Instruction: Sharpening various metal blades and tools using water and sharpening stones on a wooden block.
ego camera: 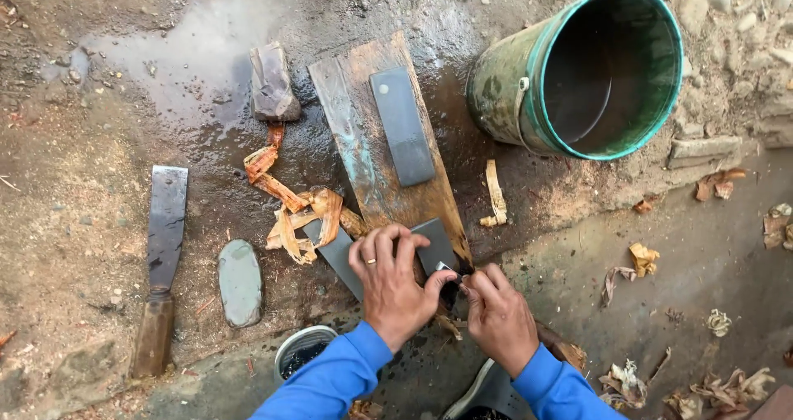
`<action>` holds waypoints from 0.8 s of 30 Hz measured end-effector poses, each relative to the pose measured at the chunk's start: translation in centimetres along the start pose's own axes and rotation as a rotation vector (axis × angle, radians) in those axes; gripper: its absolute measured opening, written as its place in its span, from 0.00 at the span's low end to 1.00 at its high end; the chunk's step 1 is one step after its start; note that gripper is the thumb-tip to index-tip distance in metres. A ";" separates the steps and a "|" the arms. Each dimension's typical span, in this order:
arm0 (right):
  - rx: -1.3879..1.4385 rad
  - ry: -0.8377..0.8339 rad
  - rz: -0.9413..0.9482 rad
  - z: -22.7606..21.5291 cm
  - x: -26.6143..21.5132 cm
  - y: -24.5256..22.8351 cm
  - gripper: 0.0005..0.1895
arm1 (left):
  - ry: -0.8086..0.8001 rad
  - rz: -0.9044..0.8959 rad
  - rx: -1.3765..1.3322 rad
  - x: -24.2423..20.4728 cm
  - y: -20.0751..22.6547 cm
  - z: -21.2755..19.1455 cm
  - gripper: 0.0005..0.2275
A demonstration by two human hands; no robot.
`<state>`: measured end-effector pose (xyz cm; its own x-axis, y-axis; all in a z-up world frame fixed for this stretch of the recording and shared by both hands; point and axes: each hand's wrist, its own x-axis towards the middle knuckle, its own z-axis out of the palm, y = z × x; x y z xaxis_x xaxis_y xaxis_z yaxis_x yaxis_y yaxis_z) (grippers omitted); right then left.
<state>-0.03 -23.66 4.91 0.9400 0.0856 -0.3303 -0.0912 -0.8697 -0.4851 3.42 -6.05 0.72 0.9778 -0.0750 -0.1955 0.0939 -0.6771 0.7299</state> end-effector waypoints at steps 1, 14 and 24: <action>-0.005 -0.009 0.016 0.0 0.5 0.0 0.02 | -0.021 -0.032 -0.030 0.7 0.1 -0.3 0.26; 0.006 -0.022 0.078 0.1 1.6 -0.8 0.02 | -0.073 -0.013 -0.104 2.3 0.4 -1.9 0.27; 0.002 -0.047 0.109 0.0 0.4 -1.7 0.03 | -0.168 -0.044 -0.076 0.9 0.2 -2.3 0.28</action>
<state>0.53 -22.10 5.60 0.9081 0.0137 -0.4186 -0.1923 -0.8742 -0.4459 4.77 -4.54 2.23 0.9279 -0.1722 -0.3306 0.1562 -0.6258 0.7642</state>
